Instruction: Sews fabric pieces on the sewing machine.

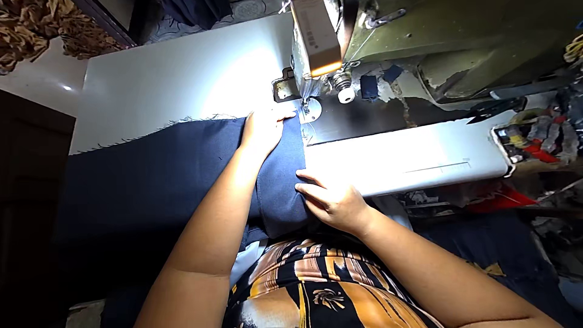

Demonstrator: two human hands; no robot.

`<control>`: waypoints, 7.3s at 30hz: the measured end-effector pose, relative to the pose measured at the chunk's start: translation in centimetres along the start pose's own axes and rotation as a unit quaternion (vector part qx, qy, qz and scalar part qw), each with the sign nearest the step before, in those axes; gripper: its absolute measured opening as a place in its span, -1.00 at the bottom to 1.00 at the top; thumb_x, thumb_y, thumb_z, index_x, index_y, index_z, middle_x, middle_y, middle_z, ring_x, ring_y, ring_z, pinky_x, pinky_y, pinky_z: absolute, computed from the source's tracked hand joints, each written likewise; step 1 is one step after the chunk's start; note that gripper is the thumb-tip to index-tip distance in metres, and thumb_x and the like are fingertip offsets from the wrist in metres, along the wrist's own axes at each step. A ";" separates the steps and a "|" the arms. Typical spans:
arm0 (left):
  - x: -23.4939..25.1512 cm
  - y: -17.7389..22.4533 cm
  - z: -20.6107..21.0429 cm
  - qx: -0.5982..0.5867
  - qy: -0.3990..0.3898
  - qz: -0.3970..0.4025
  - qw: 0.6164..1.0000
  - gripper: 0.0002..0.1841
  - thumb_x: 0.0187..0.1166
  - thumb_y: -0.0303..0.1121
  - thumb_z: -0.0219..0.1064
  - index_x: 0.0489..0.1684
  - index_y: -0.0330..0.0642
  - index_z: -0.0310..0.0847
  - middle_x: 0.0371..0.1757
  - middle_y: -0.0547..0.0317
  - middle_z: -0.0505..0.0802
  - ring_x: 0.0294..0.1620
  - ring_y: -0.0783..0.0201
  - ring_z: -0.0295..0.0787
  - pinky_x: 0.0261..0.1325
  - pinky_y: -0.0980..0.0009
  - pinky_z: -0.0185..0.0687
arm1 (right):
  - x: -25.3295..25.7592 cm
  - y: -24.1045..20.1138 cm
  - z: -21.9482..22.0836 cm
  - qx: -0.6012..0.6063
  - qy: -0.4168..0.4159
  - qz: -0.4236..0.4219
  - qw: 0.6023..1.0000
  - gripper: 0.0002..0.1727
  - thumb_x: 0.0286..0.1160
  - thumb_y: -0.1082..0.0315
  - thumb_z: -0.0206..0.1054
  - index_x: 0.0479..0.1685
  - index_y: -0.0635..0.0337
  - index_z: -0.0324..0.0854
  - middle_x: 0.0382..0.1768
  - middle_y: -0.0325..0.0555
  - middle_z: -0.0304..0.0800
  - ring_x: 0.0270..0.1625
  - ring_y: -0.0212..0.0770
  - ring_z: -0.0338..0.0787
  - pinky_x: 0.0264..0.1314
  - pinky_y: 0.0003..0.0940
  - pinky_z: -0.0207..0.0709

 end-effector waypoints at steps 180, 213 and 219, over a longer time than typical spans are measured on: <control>-3.6 2.9 2.4 0.033 -0.089 -0.015 0.995 -0.37 0.72 0.16 0.02 0.66 0.04 0.50 0.75 0.12 0.49 0.81 -0.01 0.27 0.70 -0.49 -0.17 | 0.1 2.5 -3.3 0.022 0.039 0.021 0.999 -0.72 0.47 0.44 0.24 -0.13 0.21 0.91 0.08 0.00 0.94 0.22 -0.13 0.88 0.31 -0.26 0.69; -3.1 3.1 2.6 0.037 -0.095 0.041 0.994 -0.38 0.62 0.28 0.04 0.45 0.11 0.61 0.73 0.30 0.52 0.86 0.05 0.16 0.63 -0.50 -0.18 | -0.6 2.1 -3.5 -0.004 0.044 0.010 0.999 -0.71 0.45 0.46 0.23 -0.13 0.25 0.91 0.10 0.06 0.93 0.24 -0.08 0.88 0.32 -0.25 0.69; -4.4 6.1 1.7 0.109 -0.112 0.056 0.986 -0.45 0.76 0.07 0.06 0.47 -0.11 0.64 0.36 -0.04 0.74 0.33 -0.10 0.64 0.30 -0.22 0.32 | -1.6 1.6 -3.4 -0.029 0.008 0.011 0.999 -0.66 0.48 0.40 0.23 0.08 0.19 0.88 0.09 0.02 0.90 0.11 -0.10 0.88 0.15 -0.25 0.73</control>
Point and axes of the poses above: each hand's wrist, its own x-axis towards the middle knuckle, its own z-axis out of the palm, y = z × x, the point moved 10 cm from there along x, towards the middle knuckle
